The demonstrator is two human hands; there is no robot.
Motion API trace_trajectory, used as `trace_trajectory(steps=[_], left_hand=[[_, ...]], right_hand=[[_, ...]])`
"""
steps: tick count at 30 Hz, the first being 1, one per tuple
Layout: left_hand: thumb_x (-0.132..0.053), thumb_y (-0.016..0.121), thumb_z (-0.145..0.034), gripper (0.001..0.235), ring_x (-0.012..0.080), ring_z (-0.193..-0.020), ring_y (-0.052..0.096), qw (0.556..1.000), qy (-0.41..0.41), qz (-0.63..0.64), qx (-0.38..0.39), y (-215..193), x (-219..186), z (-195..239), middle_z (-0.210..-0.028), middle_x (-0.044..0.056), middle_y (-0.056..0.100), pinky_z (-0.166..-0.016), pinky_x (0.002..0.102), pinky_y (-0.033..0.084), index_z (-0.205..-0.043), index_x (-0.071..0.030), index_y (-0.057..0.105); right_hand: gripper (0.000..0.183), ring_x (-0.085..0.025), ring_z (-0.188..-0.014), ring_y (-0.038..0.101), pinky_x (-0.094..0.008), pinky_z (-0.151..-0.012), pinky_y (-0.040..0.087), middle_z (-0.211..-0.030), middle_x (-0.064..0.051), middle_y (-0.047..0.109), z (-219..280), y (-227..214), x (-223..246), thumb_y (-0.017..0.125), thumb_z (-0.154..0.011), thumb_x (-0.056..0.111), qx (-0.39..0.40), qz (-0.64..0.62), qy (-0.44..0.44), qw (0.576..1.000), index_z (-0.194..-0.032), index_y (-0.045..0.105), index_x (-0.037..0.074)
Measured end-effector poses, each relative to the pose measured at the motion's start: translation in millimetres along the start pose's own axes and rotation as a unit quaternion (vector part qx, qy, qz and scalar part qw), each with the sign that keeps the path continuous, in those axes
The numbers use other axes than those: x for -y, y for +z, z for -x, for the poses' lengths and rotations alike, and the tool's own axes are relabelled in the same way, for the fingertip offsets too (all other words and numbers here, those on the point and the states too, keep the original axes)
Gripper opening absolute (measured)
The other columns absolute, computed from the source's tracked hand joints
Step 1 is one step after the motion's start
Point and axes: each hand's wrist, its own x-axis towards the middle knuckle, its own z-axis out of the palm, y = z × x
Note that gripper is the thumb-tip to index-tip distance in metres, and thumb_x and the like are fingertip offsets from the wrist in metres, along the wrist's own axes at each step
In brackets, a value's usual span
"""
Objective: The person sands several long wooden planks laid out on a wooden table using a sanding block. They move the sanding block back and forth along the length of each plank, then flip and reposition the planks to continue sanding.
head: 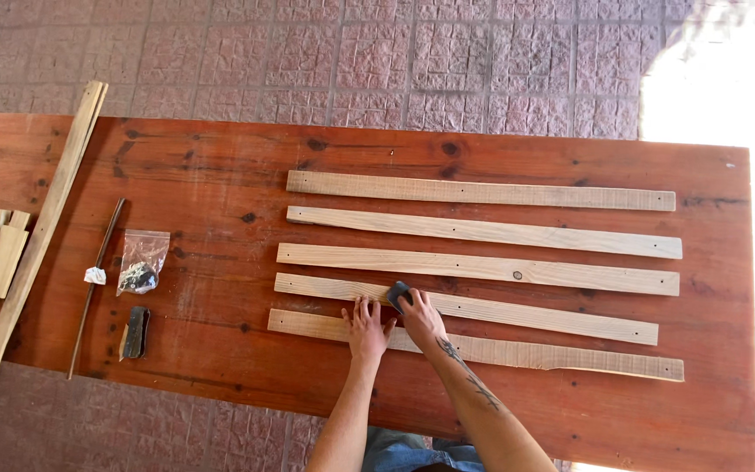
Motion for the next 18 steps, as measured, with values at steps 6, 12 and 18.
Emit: trace_trajectory(steps=[6, 12, 18], left_hand=[[-0.065, 0.049, -0.097, 0.059, 0.0280, -0.146, 0.039, 1.000, 0.003, 0.019, 0.007, 8.2, 1.5, -4.1, -0.150, 0.009, 0.045, -0.121, 0.062, 0.022, -0.136, -0.020, 0.054], [-0.058, 0.046, -0.101, 0.054, 0.0281, -0.146, 0.039, 0.999, -0.006, 0.020, 0.025, 1.4, 0.2, 0.4, -0.151, 0.008, 0.042, -0.121, 0.060, 0.026, -0.141, -0.021, 0.049], [-0.054, 0.047, -0.103, 0.054, 0.0284, -0.149, 0.035, 0.998, -0.006, 0.046, 0.041, -5.8, -1.7, 5.1, -0.154, 0.008, 0.039, -0.121, 0.060, 0.024, -0.145, -0.020, 0.045]], right_hand=[[0.046, -0.033, -0.123, 0.052, -0.036, -0.089, 0.062, -0.126, -0.012, 0.048, 3.9, -16.1, -10.9, 0.078, -0.083, 0.028, -0.011, -0.015, 0.012, 1.000, -0.124, 0.061, 0.016], [0.043, -0.030, -0.121, 0.053, -0.032, -0.086, 0.063, -0.124, -0.010, 0.050, 5.9, -14.0, -11.2, 0.077, -0.078, 0.021, -0.028, -0.002, -0.083, 0.996, -0.120, 0.066, 0.017], [0.048, -0.033, -0.121, 0.054, -0.035, -0.087, 0.063, -0.125, -0.016, 0.049, 15.0, -10.0, -24.8, 0.078, -0.082, 0.026, -0.085, 0.019, -0.019, 0.996, -0.125, 0.062, 0.012]])
